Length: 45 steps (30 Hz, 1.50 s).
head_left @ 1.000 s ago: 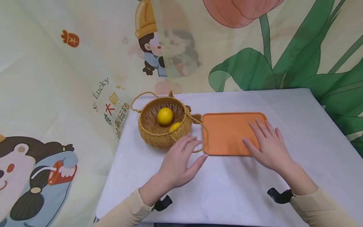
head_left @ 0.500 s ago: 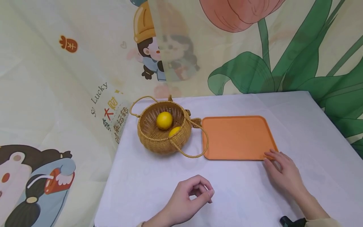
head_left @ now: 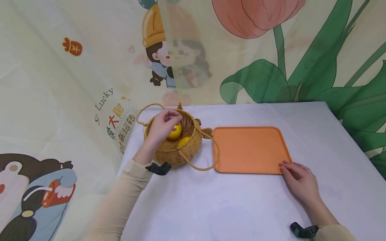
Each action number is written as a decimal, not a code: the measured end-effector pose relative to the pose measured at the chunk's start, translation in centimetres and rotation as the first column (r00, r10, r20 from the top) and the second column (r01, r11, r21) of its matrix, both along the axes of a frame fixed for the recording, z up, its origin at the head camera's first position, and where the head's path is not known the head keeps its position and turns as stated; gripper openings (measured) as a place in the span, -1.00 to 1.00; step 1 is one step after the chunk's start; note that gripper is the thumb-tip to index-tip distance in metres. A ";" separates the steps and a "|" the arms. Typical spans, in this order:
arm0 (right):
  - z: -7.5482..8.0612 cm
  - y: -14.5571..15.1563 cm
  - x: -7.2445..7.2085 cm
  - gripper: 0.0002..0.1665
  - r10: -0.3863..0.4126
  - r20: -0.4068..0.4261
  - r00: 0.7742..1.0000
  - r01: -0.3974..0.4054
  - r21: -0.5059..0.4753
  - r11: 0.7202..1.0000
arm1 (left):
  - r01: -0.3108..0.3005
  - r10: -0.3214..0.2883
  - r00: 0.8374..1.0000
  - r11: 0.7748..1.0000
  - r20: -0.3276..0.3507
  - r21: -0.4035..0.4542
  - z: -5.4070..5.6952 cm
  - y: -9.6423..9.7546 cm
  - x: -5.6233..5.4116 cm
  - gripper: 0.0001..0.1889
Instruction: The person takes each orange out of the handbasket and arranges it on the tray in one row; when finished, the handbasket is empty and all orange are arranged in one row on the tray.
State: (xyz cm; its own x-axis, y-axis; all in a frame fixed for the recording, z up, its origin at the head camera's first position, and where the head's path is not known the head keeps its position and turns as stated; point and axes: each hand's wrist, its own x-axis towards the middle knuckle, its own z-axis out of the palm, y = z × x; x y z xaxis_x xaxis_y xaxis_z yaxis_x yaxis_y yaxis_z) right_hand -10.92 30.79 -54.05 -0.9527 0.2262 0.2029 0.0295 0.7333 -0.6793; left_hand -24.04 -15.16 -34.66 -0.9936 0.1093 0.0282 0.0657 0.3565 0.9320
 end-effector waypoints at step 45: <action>-0.1 0.1 -1.9 -0.64 0.032 -0.004 0.999 -0.031 0.063 0.998 | 0.231 -0.048 0.953 0.754 0.300 -0.614 -6.4 -2.3 -8.9 -0.21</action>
State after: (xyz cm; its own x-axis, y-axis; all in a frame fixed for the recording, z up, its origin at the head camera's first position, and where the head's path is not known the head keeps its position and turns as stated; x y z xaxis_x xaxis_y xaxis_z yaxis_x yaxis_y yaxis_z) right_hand -12.81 30.94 -54.14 -0.9582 0.1829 0.2202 0.0027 0.7750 -0.6319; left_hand -32.90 -17.50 -41.02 -0.9268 0.1482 -0.3451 -0.0389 0.8761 0.4806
